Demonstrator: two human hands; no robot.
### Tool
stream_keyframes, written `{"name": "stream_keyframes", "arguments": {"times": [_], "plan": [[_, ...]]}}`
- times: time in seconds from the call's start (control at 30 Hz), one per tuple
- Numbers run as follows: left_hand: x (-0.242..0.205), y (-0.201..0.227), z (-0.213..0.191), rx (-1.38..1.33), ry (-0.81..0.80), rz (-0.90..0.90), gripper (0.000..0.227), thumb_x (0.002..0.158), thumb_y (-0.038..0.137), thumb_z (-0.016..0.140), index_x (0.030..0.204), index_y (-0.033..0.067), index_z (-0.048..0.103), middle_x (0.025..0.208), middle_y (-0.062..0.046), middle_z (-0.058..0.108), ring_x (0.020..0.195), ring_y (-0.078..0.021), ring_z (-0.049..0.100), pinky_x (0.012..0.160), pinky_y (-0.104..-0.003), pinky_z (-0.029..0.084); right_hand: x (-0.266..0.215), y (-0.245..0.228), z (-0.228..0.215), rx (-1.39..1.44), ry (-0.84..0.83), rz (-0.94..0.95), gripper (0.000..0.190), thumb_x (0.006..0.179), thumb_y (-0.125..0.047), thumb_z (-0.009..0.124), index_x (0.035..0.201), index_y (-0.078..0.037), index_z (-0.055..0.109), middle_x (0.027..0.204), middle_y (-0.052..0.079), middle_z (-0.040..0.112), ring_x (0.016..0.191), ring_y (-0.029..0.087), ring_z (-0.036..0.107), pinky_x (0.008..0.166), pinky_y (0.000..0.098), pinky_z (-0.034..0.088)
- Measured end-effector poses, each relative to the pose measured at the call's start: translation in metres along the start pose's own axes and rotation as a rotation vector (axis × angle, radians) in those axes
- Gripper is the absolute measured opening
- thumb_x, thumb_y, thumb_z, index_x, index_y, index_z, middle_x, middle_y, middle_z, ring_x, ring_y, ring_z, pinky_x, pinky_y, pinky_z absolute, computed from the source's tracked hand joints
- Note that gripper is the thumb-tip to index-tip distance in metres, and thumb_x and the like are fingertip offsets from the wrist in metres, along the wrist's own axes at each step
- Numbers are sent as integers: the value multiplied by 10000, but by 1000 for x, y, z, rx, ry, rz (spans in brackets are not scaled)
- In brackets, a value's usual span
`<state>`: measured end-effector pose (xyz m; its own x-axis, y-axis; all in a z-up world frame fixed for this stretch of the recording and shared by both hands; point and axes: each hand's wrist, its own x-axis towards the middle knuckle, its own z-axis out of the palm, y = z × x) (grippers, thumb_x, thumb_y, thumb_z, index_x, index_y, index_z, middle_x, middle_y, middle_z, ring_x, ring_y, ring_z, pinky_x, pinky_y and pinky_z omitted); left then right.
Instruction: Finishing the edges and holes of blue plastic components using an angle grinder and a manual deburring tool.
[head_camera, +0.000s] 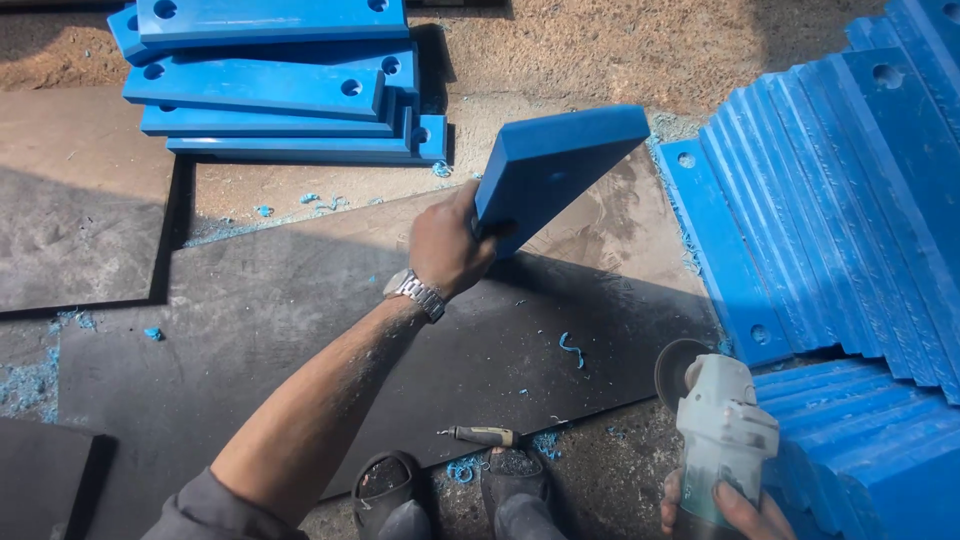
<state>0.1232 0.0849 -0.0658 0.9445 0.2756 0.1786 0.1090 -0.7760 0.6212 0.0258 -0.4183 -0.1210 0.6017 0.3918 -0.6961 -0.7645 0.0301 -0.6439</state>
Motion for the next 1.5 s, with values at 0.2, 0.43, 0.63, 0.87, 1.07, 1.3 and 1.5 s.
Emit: {"name": "stream_keyframes", "arguments": {"times": [0.2, 0.43, 0.63, 0.87, 1.07, 1.3, 1.5], "plan": [[-21, 15, -35, 299, -289, 79, 502, 741, 274, 816, 1155, 117, 577, 890, -114, 711, 798, -343, 702, 807, -497, 550, 11, -14, 29, 10, 84, -88, 654, 858, -335, 620, 1378, 35, 474, 1041, 282, 689, 938, 404, 729, 826, 551, 593], [-88, -39, 48, 295, -543, 138, 557, 670, 285, 818, 1144, 111, 583, 1084, -72, 684, 1108, -277, 616, 934, -506, 464, 40, 0, 27, -285, 459, -13, 511, 851, -210, 685, 1303, 20, 618, 952, 207, 739, 835, 294, 715, 750, 456, 560], [-114, -67, 122, 250, -459, 111, 535, 736, 235, 806, 1194, 96, 570, 1199, -89, 645, 1159, -293, 570, 943, -523, 479, 50, -19, 68, -469, 529, -243, 514, 796, -175, 798, 1260, 4, 667, 1027, 113, 730, 883, 193, 683, 793, 348, 526], [-136, -102, 99, 260, -506, -31, 587, 766, 221, 806, 1273, 122, 527, 1267, -91, 631, 1181, -297, 592, 939, -512, 515, 79, -42, 97, -679, 484, -281, 547, 764, -239, 832, 1235, -4, 681, 1081, 97, 752, 959, 159, 687, 848, 313, 522], [-169, -156, 21, 392, -572, -184, 422, 865, 302, 753, 1211, 162, 556, 1118, -56, 706, 1054, -276, 697, 890, -464, 546, 106, -52, 111, -744, 425, -236, 574, 751, -265, 846, 1236, -2, 688, 1080, 96, 755, 970, 163, 687, 850, 320, 528], [-189, -162, 24, 345, -391, -151, 498, 708, 304, 787, 1145, 136, 616, 1041, -60, 713, 926, -302, 697, 746, -455, 569, 116, -61, 128, -656, 450, -193, 532, 764, -251, 835, 1213, -12, 678, 991, 126, 752, 846, 192, 723, 757, 345, 564], [-179, -146, 37, 339, -345, -79, 431, 756, 251, 763, 1140, 138, 605, 1018, -58, 686, 964, -289, 672, 812, -443, 545, 123, -65, 119, -717, 476, -277, 500, 806, -214, 831, 1233, -12, 667, 1019, 95, 739, 872, 164, 703, 738, 311, 552]]}}
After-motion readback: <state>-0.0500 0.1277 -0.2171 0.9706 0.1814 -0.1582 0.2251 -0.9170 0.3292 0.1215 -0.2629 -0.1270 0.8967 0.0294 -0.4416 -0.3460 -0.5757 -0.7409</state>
